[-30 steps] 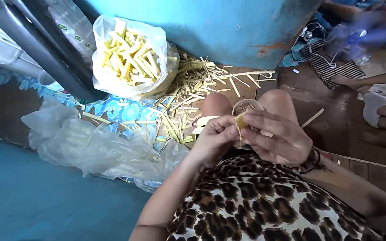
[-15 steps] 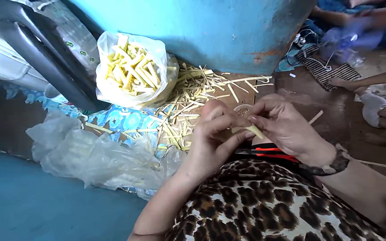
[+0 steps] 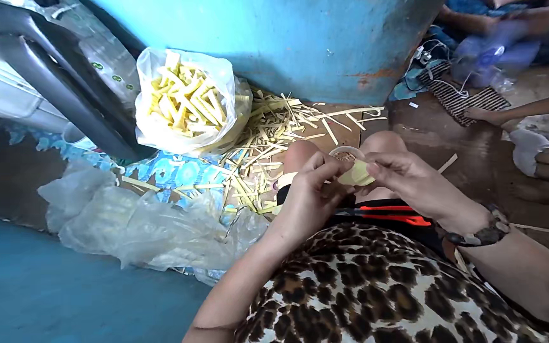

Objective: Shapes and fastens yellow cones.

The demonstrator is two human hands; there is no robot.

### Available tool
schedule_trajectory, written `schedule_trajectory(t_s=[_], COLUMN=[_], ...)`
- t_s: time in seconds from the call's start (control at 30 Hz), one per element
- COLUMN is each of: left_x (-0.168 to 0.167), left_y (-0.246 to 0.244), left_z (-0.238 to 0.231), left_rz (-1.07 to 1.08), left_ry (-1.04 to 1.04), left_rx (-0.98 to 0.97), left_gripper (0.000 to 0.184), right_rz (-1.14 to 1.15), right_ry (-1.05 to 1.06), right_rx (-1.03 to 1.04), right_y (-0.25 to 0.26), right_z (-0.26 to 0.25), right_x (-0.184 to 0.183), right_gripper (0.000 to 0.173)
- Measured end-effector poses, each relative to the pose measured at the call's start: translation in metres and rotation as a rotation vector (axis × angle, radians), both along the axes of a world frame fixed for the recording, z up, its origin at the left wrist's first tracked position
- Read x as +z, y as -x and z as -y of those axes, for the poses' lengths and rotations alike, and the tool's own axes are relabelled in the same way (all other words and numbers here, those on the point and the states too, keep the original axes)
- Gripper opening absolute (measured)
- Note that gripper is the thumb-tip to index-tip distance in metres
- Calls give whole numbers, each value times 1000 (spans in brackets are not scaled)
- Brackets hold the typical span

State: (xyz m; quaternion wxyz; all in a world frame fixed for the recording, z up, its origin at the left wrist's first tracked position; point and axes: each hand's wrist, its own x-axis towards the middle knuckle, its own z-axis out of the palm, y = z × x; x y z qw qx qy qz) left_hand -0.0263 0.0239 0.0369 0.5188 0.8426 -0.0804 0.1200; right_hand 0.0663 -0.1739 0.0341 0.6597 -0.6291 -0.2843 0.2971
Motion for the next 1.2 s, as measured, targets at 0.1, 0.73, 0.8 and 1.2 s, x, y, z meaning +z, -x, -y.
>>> schedule_trajectory(t_s=[0.1, 0.73, 0.8, 1.2], left_x=[-3, -13, -12, -7], left_y=[-3, -14, -16, -36], left_z=[6, 1, 3, -6], left_rz=[20, -155, -174, -201], left_ry=[42, 143, 157, 130], left_rx=[-7, -157, -153, -277], left_gripper=[16, 10, 13, 5], right_rz=[-145, 481, 288, 212], right_ry=[-23, 111, 59, 55], right_rx=[-74, -209, -223, -281], right_y=[7, 25, 25, 18], right_z=[-2, 17, 17, 23], right_x=[1, -33, -33, -30], right_gripper=[14, 41, 30, 29])
